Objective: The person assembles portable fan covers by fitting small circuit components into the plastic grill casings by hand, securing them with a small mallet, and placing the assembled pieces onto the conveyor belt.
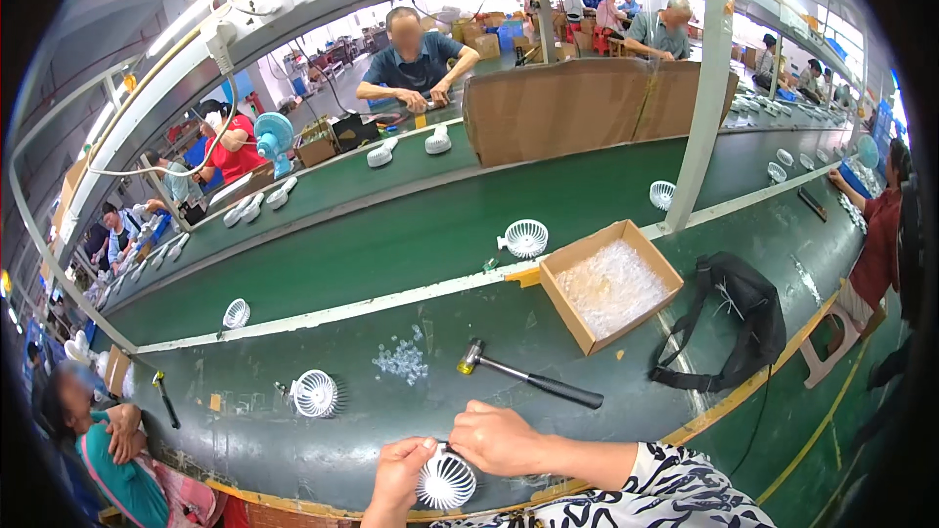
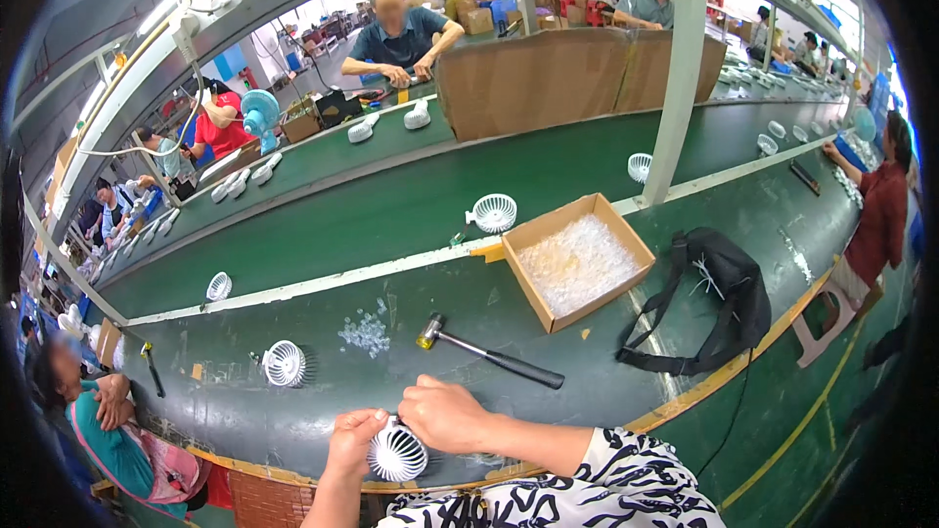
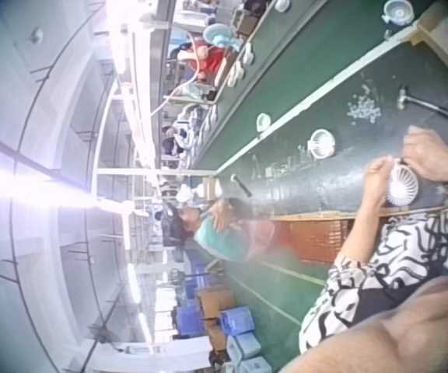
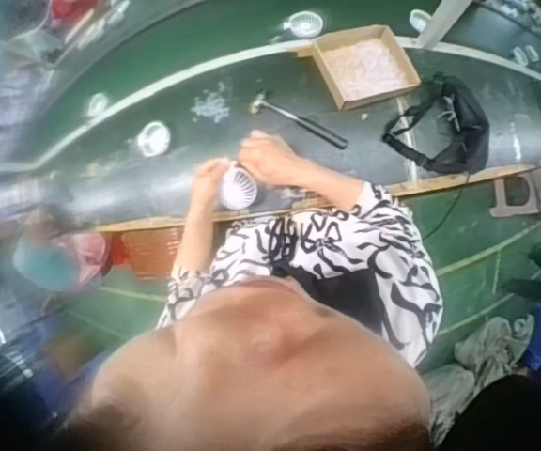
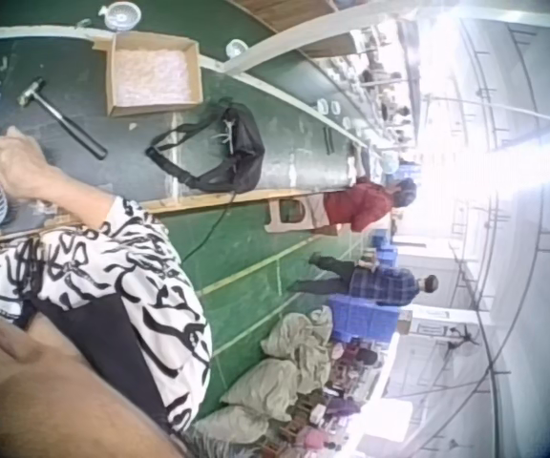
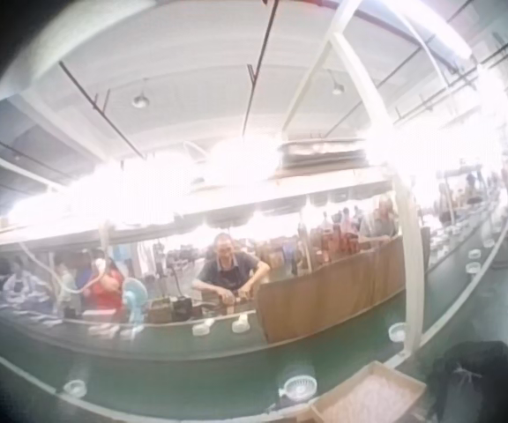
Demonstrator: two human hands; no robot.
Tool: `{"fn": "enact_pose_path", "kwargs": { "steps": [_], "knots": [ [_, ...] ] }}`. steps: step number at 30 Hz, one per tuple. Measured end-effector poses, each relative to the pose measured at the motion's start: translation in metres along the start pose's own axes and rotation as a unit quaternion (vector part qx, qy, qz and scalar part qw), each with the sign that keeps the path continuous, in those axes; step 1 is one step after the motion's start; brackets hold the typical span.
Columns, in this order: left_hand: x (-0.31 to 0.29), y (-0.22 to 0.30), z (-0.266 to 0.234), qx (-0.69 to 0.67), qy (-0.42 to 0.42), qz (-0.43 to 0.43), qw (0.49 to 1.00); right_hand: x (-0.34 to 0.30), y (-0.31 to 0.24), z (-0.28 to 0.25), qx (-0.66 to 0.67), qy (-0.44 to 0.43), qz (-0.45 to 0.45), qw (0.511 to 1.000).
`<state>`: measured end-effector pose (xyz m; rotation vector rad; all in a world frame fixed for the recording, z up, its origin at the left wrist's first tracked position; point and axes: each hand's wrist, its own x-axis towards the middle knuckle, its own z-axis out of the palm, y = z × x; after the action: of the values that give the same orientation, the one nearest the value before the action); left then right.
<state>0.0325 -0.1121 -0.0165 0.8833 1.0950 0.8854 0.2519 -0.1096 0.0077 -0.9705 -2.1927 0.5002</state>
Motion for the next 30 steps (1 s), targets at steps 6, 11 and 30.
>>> {"fn": "enact_pose_path", "kwargs": {
  "steps": [6,11,30],
  "knots": [
    [0.010,-0.013,0.019,0.002,-0.038,-0.058,0.998,-0.012,0.015,-0.010,0.009,-0.095,0.053,0.994],
    [0.030,-0.004,0.041,0.146,-0.019,-0.084,0.986,-0.019,0.030,-0.037,-0.145,0.017,0.175,0.974],
    [0.008,-0.029,0.047,0.542,0.119,0.308,0.773,-0.028,0.027,-0.048,-0.048,0.030,0.183,0.982]
  ]
}}
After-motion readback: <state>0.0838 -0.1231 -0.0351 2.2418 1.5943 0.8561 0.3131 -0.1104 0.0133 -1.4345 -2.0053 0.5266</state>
